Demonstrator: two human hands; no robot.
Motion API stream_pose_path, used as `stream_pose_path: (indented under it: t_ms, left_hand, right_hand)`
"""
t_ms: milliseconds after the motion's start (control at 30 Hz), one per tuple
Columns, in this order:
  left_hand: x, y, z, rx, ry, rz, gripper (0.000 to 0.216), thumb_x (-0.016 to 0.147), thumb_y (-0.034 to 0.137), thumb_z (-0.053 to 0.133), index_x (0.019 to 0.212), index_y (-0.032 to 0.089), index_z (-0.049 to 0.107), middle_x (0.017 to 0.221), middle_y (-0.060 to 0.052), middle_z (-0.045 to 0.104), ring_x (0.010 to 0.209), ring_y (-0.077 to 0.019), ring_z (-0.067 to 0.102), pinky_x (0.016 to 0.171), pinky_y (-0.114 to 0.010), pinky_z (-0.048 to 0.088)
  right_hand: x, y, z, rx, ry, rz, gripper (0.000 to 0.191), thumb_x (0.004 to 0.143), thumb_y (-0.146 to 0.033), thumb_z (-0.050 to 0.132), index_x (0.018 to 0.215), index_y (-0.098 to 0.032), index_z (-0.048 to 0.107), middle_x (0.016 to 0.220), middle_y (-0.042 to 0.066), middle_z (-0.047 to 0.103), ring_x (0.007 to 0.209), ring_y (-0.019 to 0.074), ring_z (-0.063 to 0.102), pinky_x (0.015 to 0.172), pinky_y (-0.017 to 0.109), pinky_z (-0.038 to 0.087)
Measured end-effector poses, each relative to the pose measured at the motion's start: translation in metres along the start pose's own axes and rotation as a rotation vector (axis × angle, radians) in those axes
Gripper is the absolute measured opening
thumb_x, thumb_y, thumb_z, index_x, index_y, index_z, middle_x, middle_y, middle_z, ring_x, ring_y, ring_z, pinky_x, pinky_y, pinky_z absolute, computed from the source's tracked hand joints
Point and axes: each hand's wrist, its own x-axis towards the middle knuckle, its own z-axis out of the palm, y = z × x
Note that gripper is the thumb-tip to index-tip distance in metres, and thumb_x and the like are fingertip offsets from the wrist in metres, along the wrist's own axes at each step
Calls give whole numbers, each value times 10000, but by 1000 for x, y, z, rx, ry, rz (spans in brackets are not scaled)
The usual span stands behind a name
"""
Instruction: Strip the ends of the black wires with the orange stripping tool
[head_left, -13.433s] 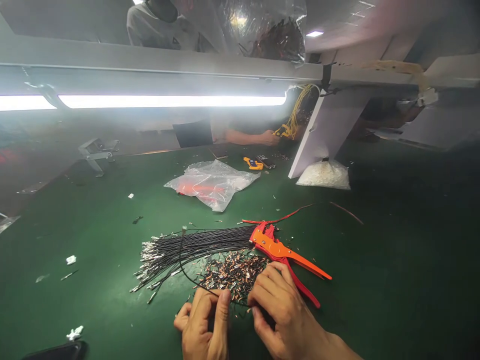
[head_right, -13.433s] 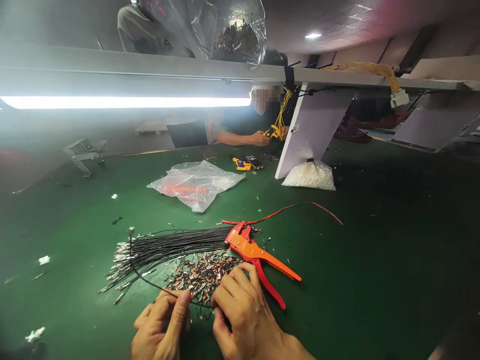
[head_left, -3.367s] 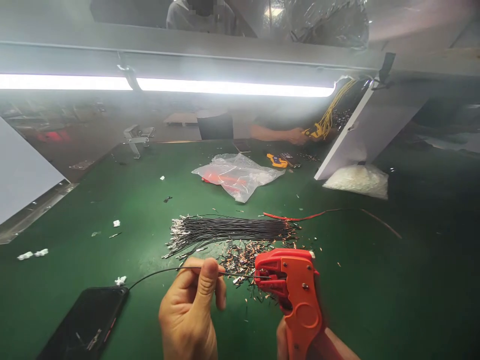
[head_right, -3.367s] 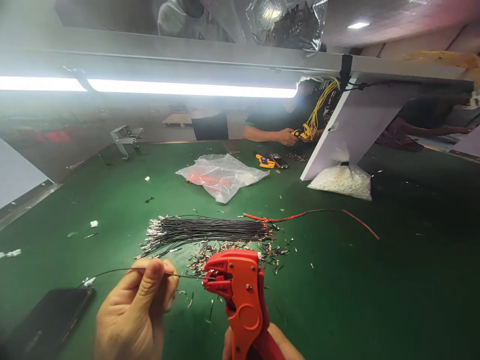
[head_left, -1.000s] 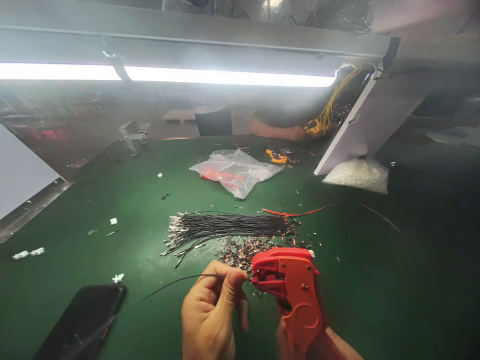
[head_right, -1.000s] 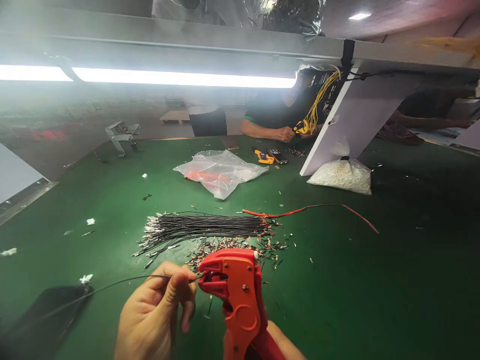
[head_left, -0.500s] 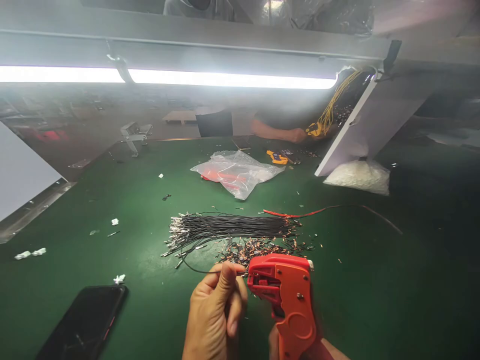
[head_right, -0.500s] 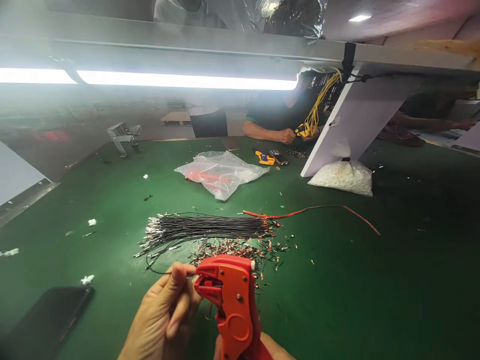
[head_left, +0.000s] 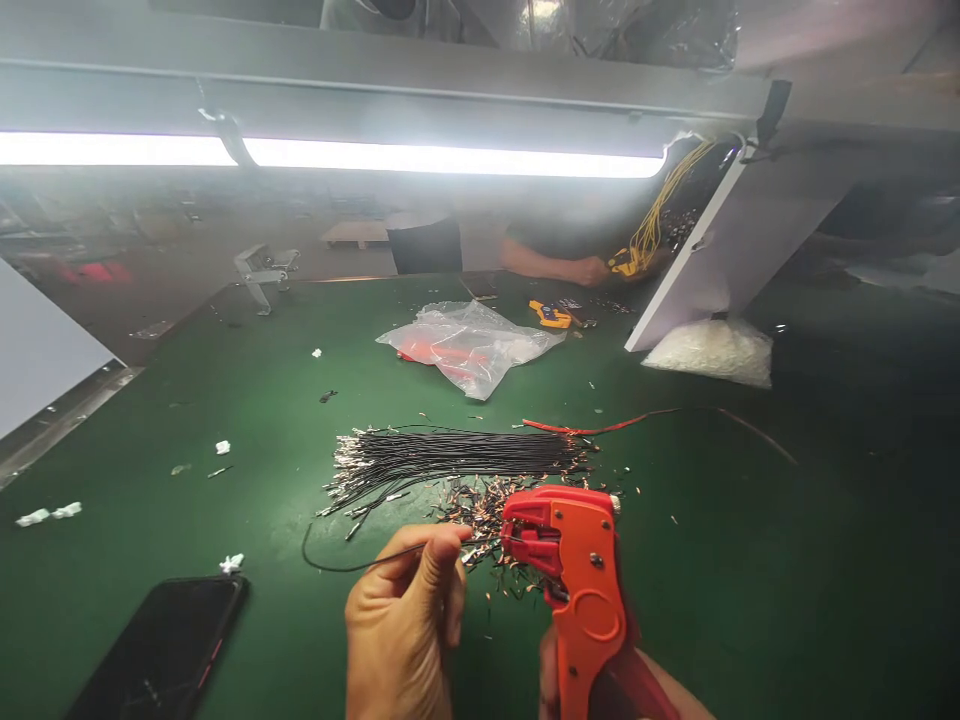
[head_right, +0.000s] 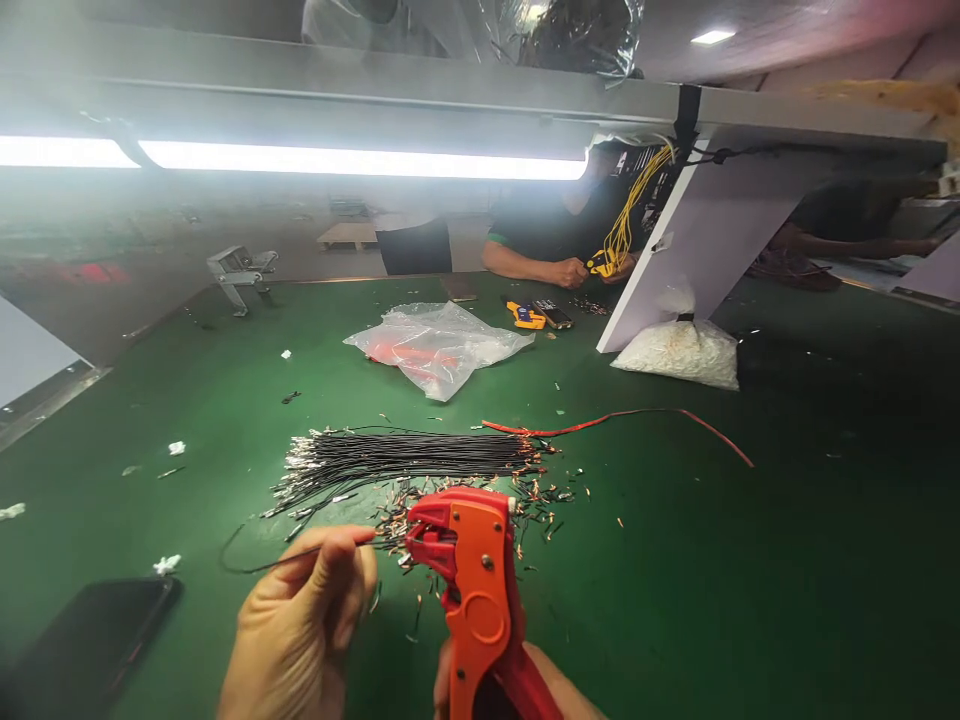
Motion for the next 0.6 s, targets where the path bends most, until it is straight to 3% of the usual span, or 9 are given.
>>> stream_pose_path:
  t_ms: [67, 167, 233, 300, 400, 467, 533, 600]
  left_hand:
    - [0, 0, -4, 107, 34, 143, 409, 584, 600, 848, 688, 214, 763, 415, 59, 471, 378, -32, 351, 397, -167, 253]
    - [-6, -6, -6, 331, 42, 415, 304, 692, 570, 793, 676, 266, 780, 557, 23, 614, 460, -78, 460, 438, -211, 359]
    - [-10, -15, -5, 440, -50, 622, 219, 766, 513, 760, 717, 301, 779, 609, 34, 636, 582, -111, 532, 562, -236, 427]
    - [-12, -25, -6, 516, -198, 786, 89, 825, 399, 742, 828, 315, 769, 601, 59, 626, 612, -113, 547, 648, -252, 444]
    - [-12, -39, -8, 604, -311, 875, 56, 873, 283, 703, 920, 291, 732, 629, 72, 626, 603, -104, 545, 671, -255, 437]
    - [-13, -46, -9, 618, -310, 841, 64, 909, 291, 657, 927, 281, 718, 646, 66, 619, 623, -108, 538, 660, -251, 422]
    - [-15, -51, -8, 585, -274, 783, 119, 939, 336, 610, 937, 284, 717, 658, 60, 608, 642, -114, 525, 659, -254, 400]
    - [-19, -54, -6, 528, -219, 748, 172, 947, 389, 586, 960, 295, 729, 664, 55, 592, 651, -120, 510, 672, -265, 379]
  right_hand:
    - [0, -4, 0, -13, 75, -52, 572, 785, -699, 584, 1122, -237, 562, 881, 79, 619, 787, 250, 607, 728, 400, 521]
    - [-2, -15, -4, -134, 294, -128, 442, 898, -577, 542, 1231, -287, 511, 1029, 83, 614, 913, 251, 592, 874, 433, 497]
    - [-4, -24, -9, -287, 447, -142, 358, 938, -495, 546, 1245, -313, 527, 1169, 96, 603, 1024, 265, 594, 972, 466, 468]
    - [-3, -32, -14, -410, 532, -156, 426, 924, -472, 601, 1316, -349, 488, 1230, 94, 590, 1058, 269, 608, 990, 475, 482]
    - [-2, -38, -19, -446, 557, -243, 719, 937, -501, 588, 1504, -453, 148, 1135, 61, 622, 915, 224, 664, 855, 421, 586]
    - [-1, -38, -20, -502, 521, -315, 694, 993, -506, 478, 1519, -505, 25, 1117, 47, 628, 888, 200, 677, 829, 394, 606]
    - [-2, -38, -21, -620, 504, -352, 547, 1029, -475, 401, 1514, -522, 153, 1095, 41, 623, 920, 191, 669, 845, 368, 602]
    - [-1, -37, -22, -741, 548, -354, 371, 1037, -426, 409, 1399, -490, 456, 1061, 39, 603, 955, 194, 649, 846, 333, 591]
